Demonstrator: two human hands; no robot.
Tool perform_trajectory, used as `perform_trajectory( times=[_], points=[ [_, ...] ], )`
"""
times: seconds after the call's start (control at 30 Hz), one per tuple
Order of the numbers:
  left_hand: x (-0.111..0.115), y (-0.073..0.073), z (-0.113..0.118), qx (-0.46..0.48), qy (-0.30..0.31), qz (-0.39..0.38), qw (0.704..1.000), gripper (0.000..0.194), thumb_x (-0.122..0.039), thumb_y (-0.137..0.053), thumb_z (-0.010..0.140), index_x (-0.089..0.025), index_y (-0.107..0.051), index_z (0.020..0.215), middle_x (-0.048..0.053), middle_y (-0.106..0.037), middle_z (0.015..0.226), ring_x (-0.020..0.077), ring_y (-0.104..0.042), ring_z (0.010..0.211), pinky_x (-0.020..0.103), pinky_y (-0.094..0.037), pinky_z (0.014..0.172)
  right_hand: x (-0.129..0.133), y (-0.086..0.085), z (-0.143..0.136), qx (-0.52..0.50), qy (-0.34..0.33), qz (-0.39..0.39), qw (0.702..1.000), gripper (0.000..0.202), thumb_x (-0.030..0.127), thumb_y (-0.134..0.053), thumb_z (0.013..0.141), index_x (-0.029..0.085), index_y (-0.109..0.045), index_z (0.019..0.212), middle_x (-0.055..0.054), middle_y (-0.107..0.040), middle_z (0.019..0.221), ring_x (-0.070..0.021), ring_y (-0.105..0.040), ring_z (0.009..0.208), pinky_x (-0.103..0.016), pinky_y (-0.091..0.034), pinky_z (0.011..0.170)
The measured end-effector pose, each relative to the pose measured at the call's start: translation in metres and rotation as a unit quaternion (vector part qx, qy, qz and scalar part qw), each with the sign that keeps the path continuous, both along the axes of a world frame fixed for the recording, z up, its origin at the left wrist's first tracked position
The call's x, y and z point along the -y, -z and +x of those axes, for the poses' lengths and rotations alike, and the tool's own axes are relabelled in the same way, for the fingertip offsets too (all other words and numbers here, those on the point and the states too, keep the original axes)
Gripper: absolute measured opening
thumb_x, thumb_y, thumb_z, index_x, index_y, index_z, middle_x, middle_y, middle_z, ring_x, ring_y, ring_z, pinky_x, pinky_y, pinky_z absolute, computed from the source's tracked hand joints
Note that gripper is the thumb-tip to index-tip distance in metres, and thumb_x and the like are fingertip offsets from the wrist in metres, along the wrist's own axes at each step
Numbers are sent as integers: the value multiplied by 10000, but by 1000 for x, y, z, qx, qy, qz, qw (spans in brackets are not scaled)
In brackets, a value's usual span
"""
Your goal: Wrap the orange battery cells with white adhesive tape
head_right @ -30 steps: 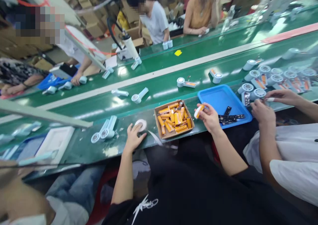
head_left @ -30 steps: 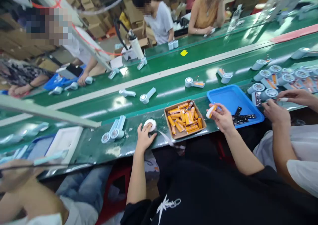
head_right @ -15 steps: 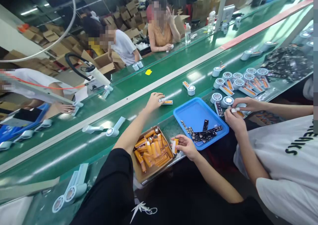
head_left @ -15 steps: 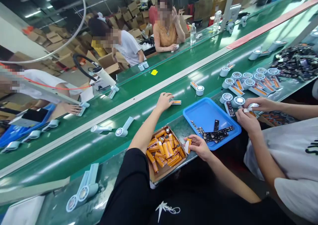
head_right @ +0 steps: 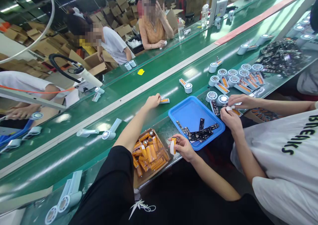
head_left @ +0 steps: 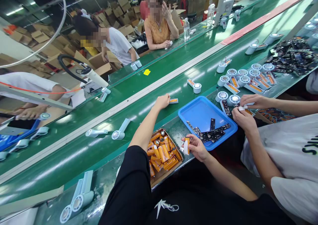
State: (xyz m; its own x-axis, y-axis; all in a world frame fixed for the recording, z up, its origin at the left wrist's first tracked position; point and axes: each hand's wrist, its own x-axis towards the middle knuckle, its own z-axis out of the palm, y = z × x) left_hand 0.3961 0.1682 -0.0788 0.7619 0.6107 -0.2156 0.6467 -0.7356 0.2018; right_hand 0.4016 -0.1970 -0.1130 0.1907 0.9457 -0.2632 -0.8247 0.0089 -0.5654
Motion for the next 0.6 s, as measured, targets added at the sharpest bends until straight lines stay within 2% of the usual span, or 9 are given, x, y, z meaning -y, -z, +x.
perform_trajectory(
  times=[0.07,0.13,0.2,0.33,0.43,0.6],
  points=[
    [1,0,3,20,-6,-17,1000,348,-251,-422,1040,-221,-610,1331,108,-747,1222,252,-687,1155,378,-465,1010,0,0,0,3,-2,1,1000,506,270,-947,708,276,-670,1132,-36,-791,1128,-179,-793,865,-266,-631,732],
    [2,0,8,39,-14,-32,999,449,-160,-419,997,-261,-599,1396,68,-727,1278,211,-663,1197,354,-449,1022,0,0,0,5,-5,-2,1000,511,275,-948,704,273,-667,1131,-40,-792,1123,-181,-792,861,-266,-628,727],
    [2,-1,14,50,-19,-44,998,482,-149,-424,974,-298,-653,1371,46,-708,1314,204,-647,1219,356,-438,1021,-1,-1,1,10,-8,-7,1000,514,280,-950,699,269,-661,1124,-44,-793,1119,-186,-792,854,-269,-627,719],
    [2,1,26,46,-24,-63,997,340,-379,-565,960,-311,-782,1213,55,-740,1246,268,-654,1176,400,-422,1017,-1,-3,2,22,-12,-10,1000,518,295,-951,695,265,-650,1117,-57,-789,1140,-191,-792,853,-267,-620,706],
    [5,2,32,40,-44,-65,996,339,-480,-616,937,-325,-810,1168,60,-783,1162,288,-662,1150,420,-399,1027,0,-5,2,24,-14,-10,1000,522,297,-953,689,263,-651,1114,-60,-790,1143,-189,-791,843,-272,-623,715],
    [12,-1,45,18,-71,-84,994,405,-684,-699,838,-334,-849,976,52,-812,1084,299,-676,1132,455,-374,1044,6,-3,2,18,-6,-20,1000,527,268,-955,682,284,-656,1115,-25,-796,1118,-176,-785,826,-281,-629,737]
  ],
)
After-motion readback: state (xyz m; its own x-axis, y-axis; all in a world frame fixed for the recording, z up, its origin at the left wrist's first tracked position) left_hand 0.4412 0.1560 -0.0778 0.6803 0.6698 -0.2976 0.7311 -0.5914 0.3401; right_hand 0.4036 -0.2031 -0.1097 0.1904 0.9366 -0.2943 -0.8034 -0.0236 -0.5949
